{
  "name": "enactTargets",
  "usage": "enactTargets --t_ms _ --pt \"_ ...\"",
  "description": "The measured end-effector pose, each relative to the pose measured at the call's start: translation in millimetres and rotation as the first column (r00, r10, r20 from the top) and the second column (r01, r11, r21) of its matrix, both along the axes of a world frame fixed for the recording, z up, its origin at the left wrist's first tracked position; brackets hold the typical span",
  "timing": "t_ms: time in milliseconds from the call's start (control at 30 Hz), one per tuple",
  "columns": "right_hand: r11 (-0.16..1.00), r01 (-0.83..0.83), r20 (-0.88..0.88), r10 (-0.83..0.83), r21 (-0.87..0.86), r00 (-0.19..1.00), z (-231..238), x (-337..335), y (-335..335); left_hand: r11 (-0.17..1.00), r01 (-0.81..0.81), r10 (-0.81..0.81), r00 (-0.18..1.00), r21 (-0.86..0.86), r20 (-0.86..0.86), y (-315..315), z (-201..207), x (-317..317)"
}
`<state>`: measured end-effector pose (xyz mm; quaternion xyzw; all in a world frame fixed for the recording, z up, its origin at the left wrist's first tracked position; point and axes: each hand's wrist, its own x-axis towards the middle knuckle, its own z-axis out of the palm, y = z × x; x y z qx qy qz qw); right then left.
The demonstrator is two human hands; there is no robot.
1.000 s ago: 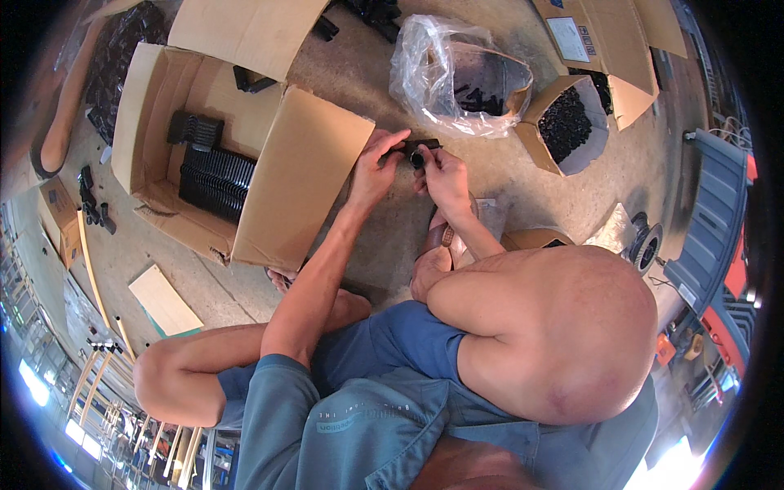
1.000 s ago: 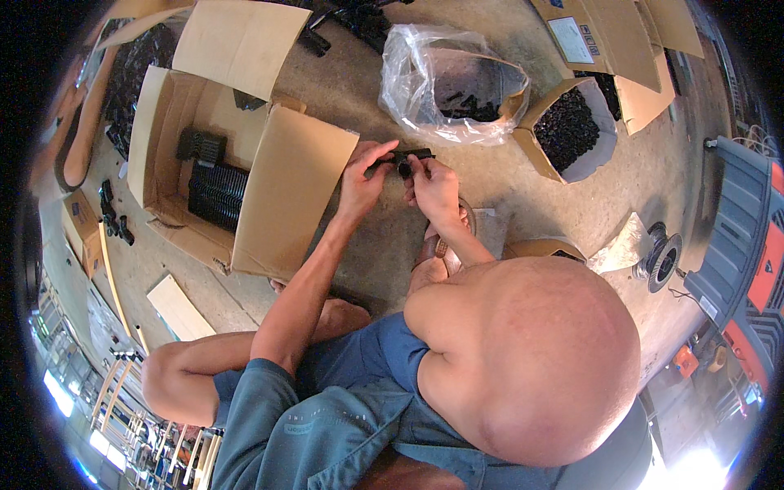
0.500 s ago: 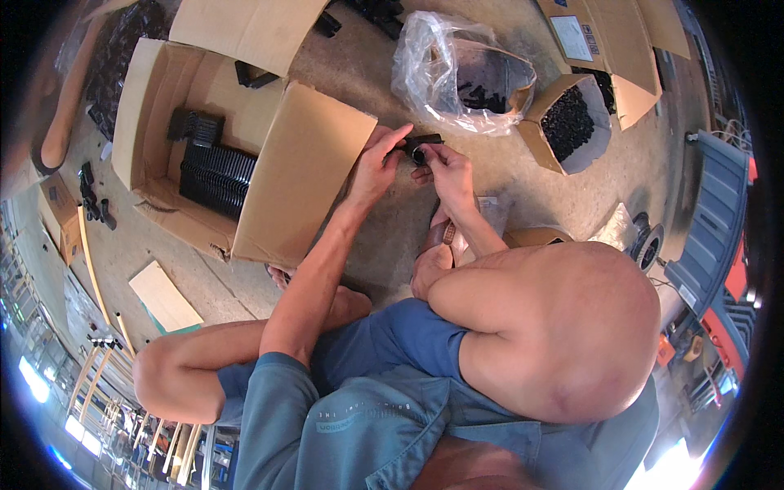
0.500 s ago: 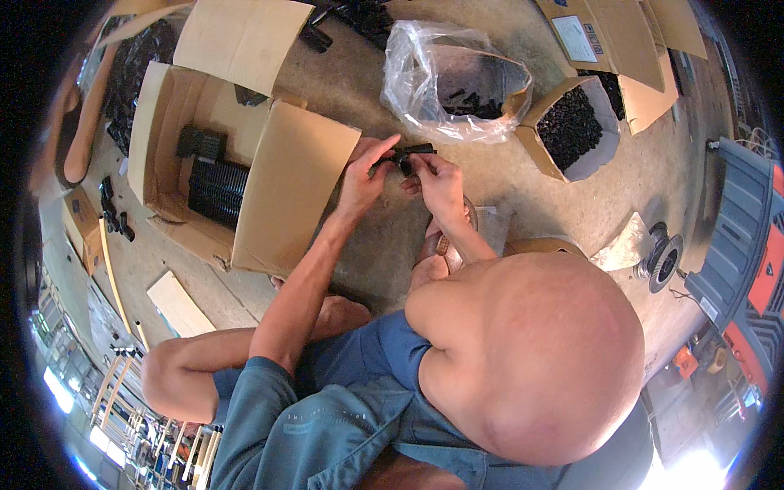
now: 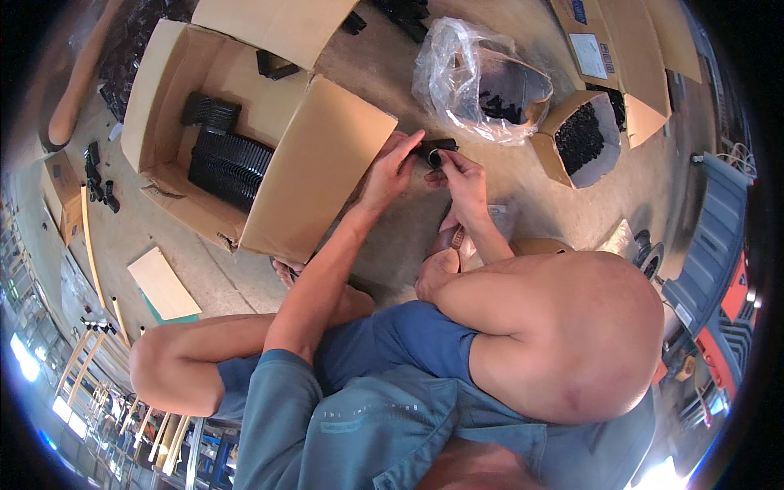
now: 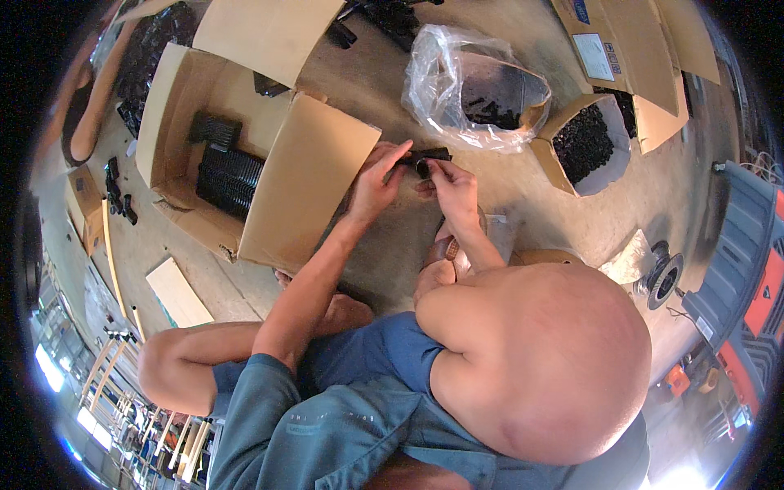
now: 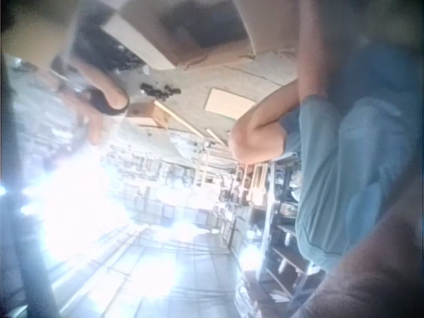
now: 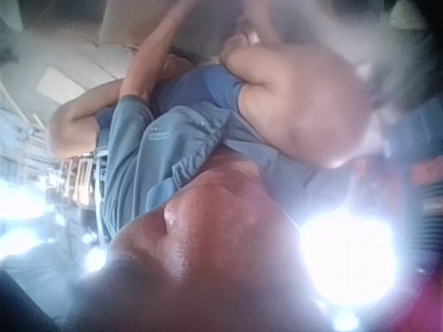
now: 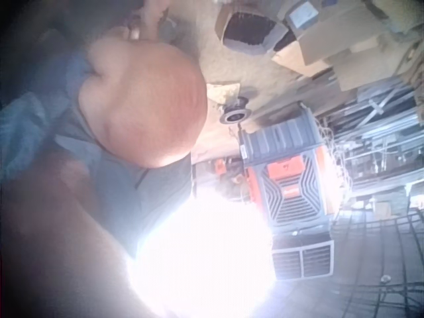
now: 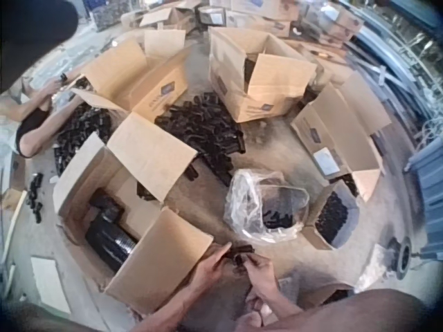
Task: The person sits on the floor and joins black plastic connectors together by hand, then places the assembled units into a cardboard box.
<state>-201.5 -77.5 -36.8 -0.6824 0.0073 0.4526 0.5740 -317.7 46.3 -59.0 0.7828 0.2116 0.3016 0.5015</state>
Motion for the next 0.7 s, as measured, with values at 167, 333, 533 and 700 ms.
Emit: enactTargets --t_ms 167,333,533,700 --pt "1.000 -0.015 -0.039 0.015 0.000 0.999 -5 -4 3 0.996 0.008 0.004 0.992 0.087 -0.130 2 -6 -9" --pt "0.997 -0.016 0.004 0.016 -0.070 1.000 2 -4 5 0.999 0.005 -0.010 0.988 -0.032 -0.153 -1 6 -3" --pt "0.975 -0.138 0.234 0.178 -0.177 0.956 -4 0 9 0.999 0.003 0.003 0.991 0.041 -0.137 -1 5 -1" --pt "0.967 -0.206 0.370 0.247 -0.148 0.896 -8 0 7 1.000 0.014 -0.011 0.989 0.020 -0.144 1 3 -2"
